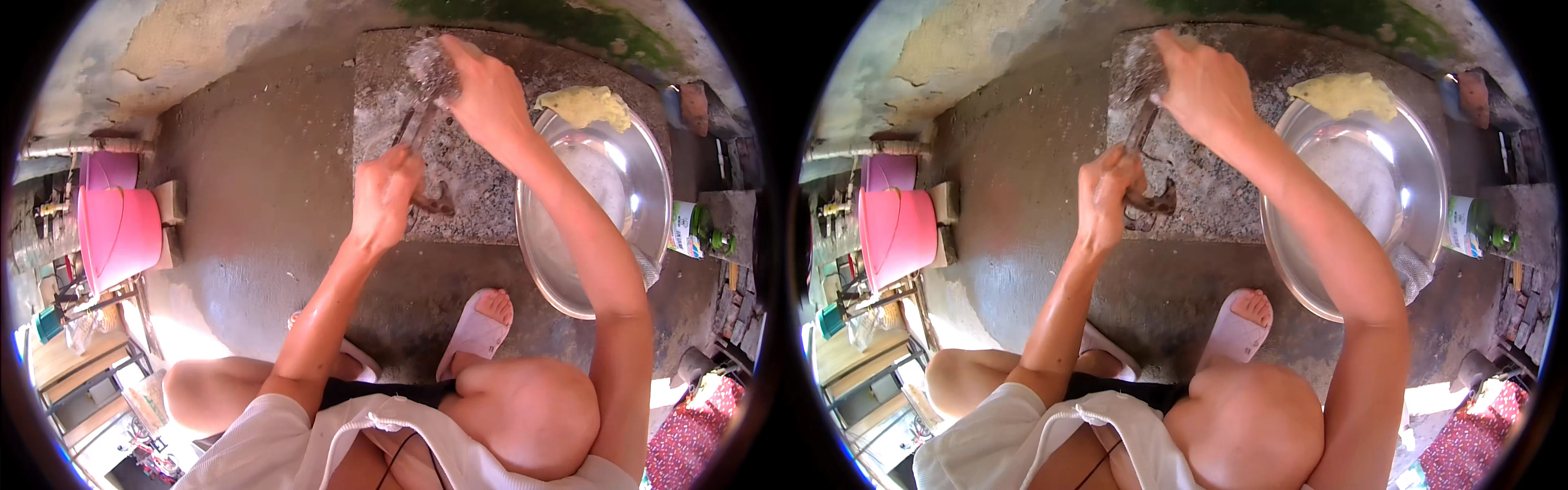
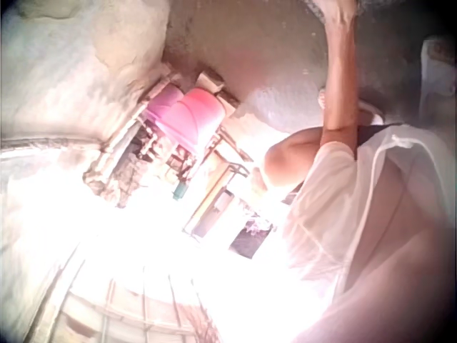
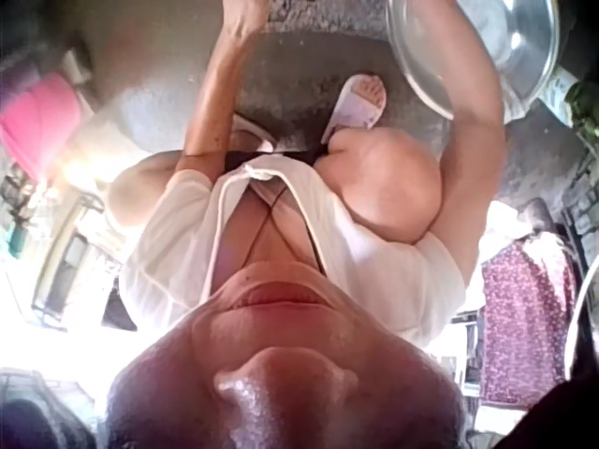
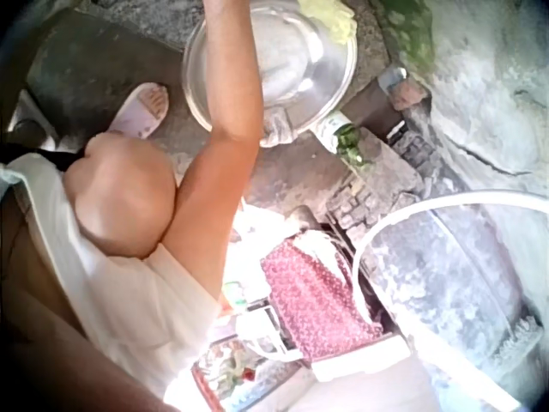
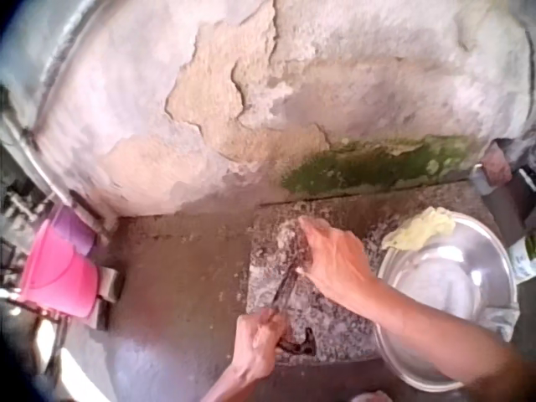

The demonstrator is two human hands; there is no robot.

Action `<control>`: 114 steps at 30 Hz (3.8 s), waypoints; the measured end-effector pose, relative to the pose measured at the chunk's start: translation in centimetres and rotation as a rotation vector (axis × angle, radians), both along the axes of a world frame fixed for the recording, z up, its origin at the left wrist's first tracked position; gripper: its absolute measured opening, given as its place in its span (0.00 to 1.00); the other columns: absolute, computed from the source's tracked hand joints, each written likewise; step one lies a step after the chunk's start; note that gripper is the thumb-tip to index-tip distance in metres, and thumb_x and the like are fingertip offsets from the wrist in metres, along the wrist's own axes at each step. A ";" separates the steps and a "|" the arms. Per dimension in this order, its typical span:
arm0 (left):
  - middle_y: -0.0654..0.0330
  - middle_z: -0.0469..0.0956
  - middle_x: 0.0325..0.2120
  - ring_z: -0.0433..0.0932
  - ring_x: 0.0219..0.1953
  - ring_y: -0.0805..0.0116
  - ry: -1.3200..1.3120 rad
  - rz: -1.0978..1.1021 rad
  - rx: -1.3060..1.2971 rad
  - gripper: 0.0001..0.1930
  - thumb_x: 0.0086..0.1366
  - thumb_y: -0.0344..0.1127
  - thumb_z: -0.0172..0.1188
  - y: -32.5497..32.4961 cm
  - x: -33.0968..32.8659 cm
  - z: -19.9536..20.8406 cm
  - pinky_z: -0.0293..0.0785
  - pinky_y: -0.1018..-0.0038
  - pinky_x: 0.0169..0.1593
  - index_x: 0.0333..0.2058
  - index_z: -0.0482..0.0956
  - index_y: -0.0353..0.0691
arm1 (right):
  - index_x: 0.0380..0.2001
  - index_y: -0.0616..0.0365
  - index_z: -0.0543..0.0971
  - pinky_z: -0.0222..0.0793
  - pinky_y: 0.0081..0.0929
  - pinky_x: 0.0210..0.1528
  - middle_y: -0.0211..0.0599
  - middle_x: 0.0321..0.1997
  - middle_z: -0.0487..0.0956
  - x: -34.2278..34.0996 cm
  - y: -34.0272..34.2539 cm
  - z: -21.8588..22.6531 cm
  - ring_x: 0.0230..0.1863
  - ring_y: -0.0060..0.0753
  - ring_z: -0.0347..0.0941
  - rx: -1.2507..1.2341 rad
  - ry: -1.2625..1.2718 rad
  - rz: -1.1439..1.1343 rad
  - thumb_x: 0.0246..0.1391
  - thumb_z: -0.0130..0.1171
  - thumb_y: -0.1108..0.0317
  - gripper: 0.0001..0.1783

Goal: The person scrubs an iron trivet with a scouring pad on a stone surface, rinses it in a metal basin, and then washes a yellow sponge under a running tap.

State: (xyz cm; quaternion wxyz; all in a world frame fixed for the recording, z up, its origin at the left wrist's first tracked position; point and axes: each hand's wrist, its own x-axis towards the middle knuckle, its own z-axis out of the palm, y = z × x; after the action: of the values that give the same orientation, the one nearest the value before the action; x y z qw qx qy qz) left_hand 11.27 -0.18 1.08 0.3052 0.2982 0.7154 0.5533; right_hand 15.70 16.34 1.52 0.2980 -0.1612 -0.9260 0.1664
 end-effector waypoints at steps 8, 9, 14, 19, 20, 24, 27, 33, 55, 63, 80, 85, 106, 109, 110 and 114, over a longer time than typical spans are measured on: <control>0.72 0.57 0.15 0.51 0.15 0.84 -0.708 -0.068 0.108 0.13 0.65 0.42 0.43 0.9 0.1 0.8 0.44 0.83 0.17 0.30 0.66 0.39 | 0.37 0.60 0.69 0.73 0.30 0.28 0.43 0.28 0.76 1.0 -0.6 -0.8 0.25 0.37 0.76 0.015 0.224 0.332 0.43 0.56 0.75 0.15; 0.74 0.54 0.15 0.48 0.15 0.87 -0.666 -0.029 0.078 0.10 0.65 0.41 0.43 1.0 0.2 1.1 0.40 0.85 0.16 0.31 0.66 0.40 | 0.37 0.60 0.70 0.72 0.27 0.27 0.40 0.27 0.77 0.9 -0.7 -0.7 0.26 0.33 0.76 -0.512 0.222 0.244 0.44 0.55 0.75 0.13; 0.73 0.57 0.16 0.52 0.16 0.85 -0.399 0.024 0.049 0.11 0.65 0.40 0.43 0.9 0.3 0.9 0.46 0.83 0.18 0.31 0.66 0.39 | 0.39 0.54 0.72 0.73 0.26 0.28 0.40 0.34 0.77 1.8 0.9 0.8 0.30 0.35 0.76 0.029 0.215 0.298 0.44 0.54 0.78 0.16; 0.70 0.61 0.16 0.58 0.17 0.81 -0.406 0.038 0.028 0.12 0.65 0.38 0.42 0.5 1.0 1.6 0.54 0.81 0.21 0.28 0.67 0.35 | 0.40 0.57 0.71 0.75 0.28 0.30 0.44 0.36 0.75 2.0 0.0 -0.3 0.32 0.42 0.75 0.088 0.071 0.386 0.34 0.57 0.84 0.24; 0.71 0.60 0.15 0.58 0.17 0.81 -0.354 0.015 -0.003 0.12 0.65 0.38 0.42 0.6 1.1 1.6 0.54 0.81 0.21 0.28 0.67 0.35 | 0.40 0.58 0.71 0.75 0.28 0.31 0.45 0.35 0.76 2.2 0.4 -0.6 0.31 0.42 0.76 0.029 0.121 0.367 0.34 0.57 0.84 0.24; 0.71 0.59 0.14 0.58 0.17 0.81 -0.445 0.007 -0.011 0.12 0.64 0.37 0.42 0.9 1.3 1.8 0.54 0.80 0.21 0.27 0.67 0.34 | 0.40 0.64 0.70 0.72 0.36 0.34 0.48 0.33 0.76 1.1 -0.4 0.9 0.32 0.49 0.75 -0.534 -0.118 -0.002 0.39 0.54 0.79 0.19; 0.70 0.59 0.13 0.58 0.17 0.80 -0.489 0.011 -0.034 0.12 0.64 0.37 0.43 0.2 0.3 1.8 0.55 0.79 0.21 0.26 0.66 0.34 | 0.43 0.60 0.69 0.71 0.37 0.34 0.50 0.33 0.76 1.7 -0.3 0.5 0.34 0.50 0.74 -0.396 0.005 0.239 0.39 0.55 0.78 0.23; 0.69 0.58 0.13 0.58 0.17 0.80 -0.171 -0.003 -0.027 0.11 0.64 0.35 0.41 0.4 0.4 1.3 0.56 0.79 0.21 0.27 0.66 0.33 | 0.42 0.52 0.71 0.70 0.37 0.36 0.43 0.34 0.75 2.8 -0.8 -0.4 0.37 0.48 0.73 0.058 -0.187 0.339 0.28 0.52 0.87 0.31; 0.72 0.54 0.10 0.49 0.10 0.83 -0.751 0.157 0.291 0.12 0.65 0.42 0.44 0.6 2.3 1.1 0.41 0.81 0.13 0.25 0.64 0.44 | 0.46 0.55 0.68 0.63 0.12 0.23 0.30 0.33 0.76 4.0 -2.9 -2.1 0.29 0.16 0.70 -0.833 0.314 0.164 0.49 0.58 0.70 0.20; 0.73 0.53 0.10 0.49 0.10 0.82 -0.910 0.093 0.323 0.12 0.64 0.43 0.44 -0.1 0.3 3.2 0.41 0.82 0.13 0.23 0.64 0.45 | 0.39 0.62 0.70 0.70 0.24 0.29 0.39 0.31 0.76 4.6 -2.2 -0.9 0.30 0.30 0.76 -0.792 0.292 0.326 0.30 0.57 0.87 0.25; 0.71 0.52 0.09 0.48 0.11 0.82 -0.465 -0.111 0.240 0.21 0.63 0.51 0.45 -0.9 -0.9 -0.3 0.40 0.79 0.14 0.16 0.59 0.43 | 0.45 0.60 0.70 0.68 0.34 0.34 0.42 0.38 0.75 2.8 6.5 1.2 0.37 0.38 0.74 -0.428 0.100 0.194 0.34 0.56 0.84 0.28; 0.69 0.58 0.10 0.52 0.11 0.81 -0.293 -0.301 0.354 0.22 0.64 0.52 0.41 -1.7 -2.5 -0.5 0.46 0.80 0.17 0.17 0.61 0.42 | 0.44 0.65 0.70 0.65 0.37 0.43 0.48 0.39 0.74 0.8 3.8 1.4 0.42 0.49 0.71 -0.182 0.174 0.389 0.31 0.53 0.88 0.29; 0.64 0.66 0.18 0.61 0.21 0.76 0.070 -0.098 0.108 0.16 0.65 0.41 0.40 0.4 0.0 0.6 0.58 0.78 0.27 0.25 0.66 0.37 | 0.43 0.61 0.68 0.74 0.34 0.30 0.40 0.38 0.75 1.8 -0.7 3.3 0.33 0.46 0.74 -0.042 -0.225 -0.048 0.37 0.55 0.81 0.24; 0.66 0.60 0.16 0.57 0.18 0.79 -0.359 -0.057 0.227 0.12 0.64 0.41 0.43 0.6 0.5 0.8 0.55 0.79 0.23 0.26 0.64 0.39 | 0.41 0.60 0.68 0.74 0.27 0.26 0.41 0.35 0.73 1.9 -1.8 2.3 0.33 0.42 0.75 -0.027 -0.124 0.132 0.41 0.53 0.81 0.19; 0.66 0.60 0.16 0.57 0.18 0.79 -0.358 -0.052 0.224 0.12 0.64 0.41 0.43 0.3 0.4 1.3 0.55 0.79 0.23 0.26 0.64 0.39 | 0.41 0.60 0.68 0.74 0.27 0.26 0.41 0.35 0.73 1.9 -1.9 2.1 0.33 0.42 0.75 -0.031 -0.123 0.138 0.41 0.53 0.81 0.19; 0.70 0.56 0.14 0.50 0.14 0.82 -0.774 0.127 0.188 0.10 0.63 0.38 0.42 0.2 1.0 1.5 0.45 0.83 0.15 0.24 0.62 0.44 | 0.38 0.59 0.68 0.75 0.25 0.32 0.40 0.35 0.75 3.2 0.0 0.0 0.33 0.37 0.75 0.182 0.103 0.587 0.47 0.54 0.70 0.13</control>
State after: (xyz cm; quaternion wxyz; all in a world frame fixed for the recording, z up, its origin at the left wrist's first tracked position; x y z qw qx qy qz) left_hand 12.31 0.00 2.54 0.4889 0.0496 0.5108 0.7055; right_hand 18.93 16.30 1.53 0.2969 0.1492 -0.9278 0.1696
